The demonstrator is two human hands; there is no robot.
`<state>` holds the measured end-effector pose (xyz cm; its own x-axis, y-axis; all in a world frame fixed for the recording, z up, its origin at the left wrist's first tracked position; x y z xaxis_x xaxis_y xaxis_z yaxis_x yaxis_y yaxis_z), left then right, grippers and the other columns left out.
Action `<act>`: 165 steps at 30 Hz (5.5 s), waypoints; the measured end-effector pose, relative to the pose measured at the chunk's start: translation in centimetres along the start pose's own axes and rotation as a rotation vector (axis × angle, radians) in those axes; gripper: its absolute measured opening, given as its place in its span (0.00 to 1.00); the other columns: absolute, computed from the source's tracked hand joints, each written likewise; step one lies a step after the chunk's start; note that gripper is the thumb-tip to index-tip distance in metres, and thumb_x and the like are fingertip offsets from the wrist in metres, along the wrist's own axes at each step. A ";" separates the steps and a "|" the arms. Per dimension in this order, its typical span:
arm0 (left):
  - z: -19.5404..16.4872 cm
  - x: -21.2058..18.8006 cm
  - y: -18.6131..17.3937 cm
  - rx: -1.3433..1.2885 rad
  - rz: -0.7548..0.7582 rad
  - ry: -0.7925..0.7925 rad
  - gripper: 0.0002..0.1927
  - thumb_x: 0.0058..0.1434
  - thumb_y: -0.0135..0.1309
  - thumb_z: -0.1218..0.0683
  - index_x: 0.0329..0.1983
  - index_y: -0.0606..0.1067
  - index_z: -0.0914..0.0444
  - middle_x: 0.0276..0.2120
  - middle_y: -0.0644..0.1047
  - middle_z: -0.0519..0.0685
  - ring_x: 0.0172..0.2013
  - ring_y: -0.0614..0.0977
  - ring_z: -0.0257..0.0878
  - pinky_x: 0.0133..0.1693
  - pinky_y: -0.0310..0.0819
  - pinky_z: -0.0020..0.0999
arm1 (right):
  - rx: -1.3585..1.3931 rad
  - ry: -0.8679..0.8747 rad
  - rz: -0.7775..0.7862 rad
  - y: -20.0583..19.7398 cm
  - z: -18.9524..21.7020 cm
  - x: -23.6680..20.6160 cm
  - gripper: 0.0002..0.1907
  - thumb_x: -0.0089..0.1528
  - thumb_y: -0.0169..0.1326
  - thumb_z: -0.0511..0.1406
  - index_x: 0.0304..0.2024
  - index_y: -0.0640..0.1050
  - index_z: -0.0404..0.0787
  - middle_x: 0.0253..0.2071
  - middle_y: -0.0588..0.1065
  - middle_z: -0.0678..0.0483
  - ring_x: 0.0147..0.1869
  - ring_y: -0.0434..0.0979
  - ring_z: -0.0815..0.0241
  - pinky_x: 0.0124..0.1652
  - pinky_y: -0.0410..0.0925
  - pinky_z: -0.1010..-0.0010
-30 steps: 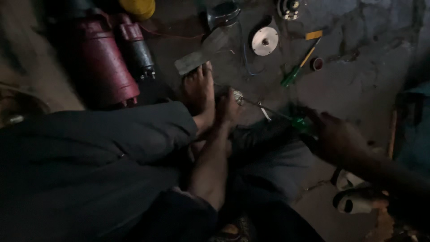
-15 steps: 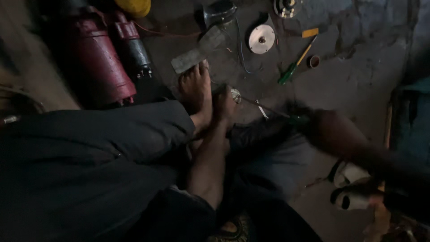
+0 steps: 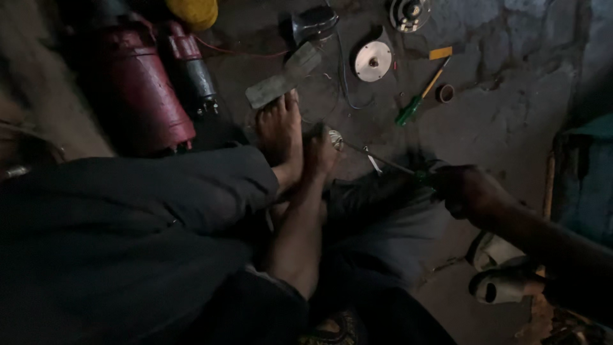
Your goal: The person sits on the floor and uses a screwdriver to adjust a small circular electrical component. They manipulate the internal parts of the device, turning it over and using the tool to tighten or loosen screws.
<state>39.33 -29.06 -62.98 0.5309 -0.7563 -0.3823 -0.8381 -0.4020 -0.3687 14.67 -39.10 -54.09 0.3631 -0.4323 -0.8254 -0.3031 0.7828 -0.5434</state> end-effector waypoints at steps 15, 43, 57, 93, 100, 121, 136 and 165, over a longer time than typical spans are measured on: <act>1.6 1.0 -0.7 0.068 -0.029 0.009 0.35 0.46 0.69 0.49 0.55 0.69 0.65 0.44 0.80 0.65 0.45 0.82 0.63 0.44 0.77 0.54 | -0.806 -0.610 -0.297 -0.4 6.1 1.3 0.18 0.59 0.49 0.34 0.53 0.76 0.44 0.47 0.78 0.50 0.35 0.79 0.54 0.29 0.73 0.61; 3.0 3.4 0.9 0.016 0.027 -0.023 0.53 0.45 0.73 0.50 0.73 0.59 0.63 0.50 0.78 0.68 0.49 0.81 0.63 0.46 0.78 0.53 | -0.949 -0.651 -0.335 0.3 7.5 2.0 0.21 0.59 0.48 0.36 0.54 0.80 0.42 0.40 0.78 0.48 0.24 0.78 0.59 0.19 0.70 0.65; 5.5 4.3 5.0 0.074 0.003 0.026 0.52 0.45 0.71 0.48 0.72 0.60 0.64 0.52 0.75 0.69 0.49 0.79 0.66 0.46 0.77 0.55 | -0.568 -0.408 -0.165 0.6 3.2 6.6 0.17 0.60 0.51 0.34 0.49 0.80 0.39 0.35 0.80 0.47 0.24 0.78 0.58 0.21 0.70 0.65; 9.4 4.1 7.0 0.076 0.003 -0.052 0.31 0.56 0.63 0.50 0.61 0.68 0.65 0.46 0.79 0.65 0.44 0.82 0.63 0.44 0.77 0.53 | -0.816 -0.579 -0.154 5.6 0.9 8.8 0.25 0.58 0.53 0.35 0.57 0.73 0.34 0.49 0.73 0.36 0.33 0.81 0.47 0.27 0.75 0.60; 8.6 4.5 7.2 0.249 -0.150 0.063 0.38 0.45 0.69 0.47 0.56 0.69 0.67 0.43 0.78 0.66 0.43 0.81 0.64 0.44 0.76 0.54 | -0.815 -0.509 -0.142 4.9 1.6 9.2 0.24 0.58 0.53 0.35 0.57 0.73 0.36 0.47 0.73 0.38 0.32 0.81 0.46 0.28 0.75 0.59; 6.0 4.7 6.8 -0.013 0.021 0.103 0.50 0.49 0.66 0.47 0.73 0.59 0.67 0.63 0.70 0.66 0.62 0.73 0.62 0.59 0.70 0.54 | -0.206 -0.220 -0.197 -1.4 3.7 9.1 0.23 0.57 0.57 0.35 0.56 0.77 0.36 0.36 0.82 0.44 0.37 0.81 0.46 0.37 0.72 0.59; 9.1 6.1 9.0 0.094 -0.012 -0.082 0.37 0.55 0.64 0.45 0.66 0.68 0.61 0.55 0.78 0.62 0.54 0.81 0.60 0.52 0.77 0.52 | -0.603 -0.188 -0.104 4.2 -2.6 12.5 0.16 0.63 0.53 0.36 0.52 0.79 0.39 0.37 0.77 0.44 0.30 0.77 0.50 0.28 0.70 0.61; 4.1 2.7 8.1 0.239 -0.396 0.052 0.41 0.53 0.63 0.38 0.64 0.69 0.66 0.55 0.72 0.67 0.54 0.74 0.62 0.54 0.69 0.55 | -0.662 -0.514 -0.311 6.1 -4.5 8.4 0.30 0.57 0.53 0.35 0.63 0.69 0.44 0.38 0.73 0.45 0.35 0.76 0.48 0.28 0.70 0.59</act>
<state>34.54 -32.25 -70.45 0.7919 -0.5962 -0.1321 -0.5168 -0.5390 -0.6652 11.87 -39.92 -65.03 0.8153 -0.2038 -0.5421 -0.5140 0.1765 -0.8394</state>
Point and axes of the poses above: each hand's wrist, its own x-axis towards the middle knuckle, its own y-axis out of the palm, z = x × y, the point moved 9 cm from there along x, towards the middle knuckle
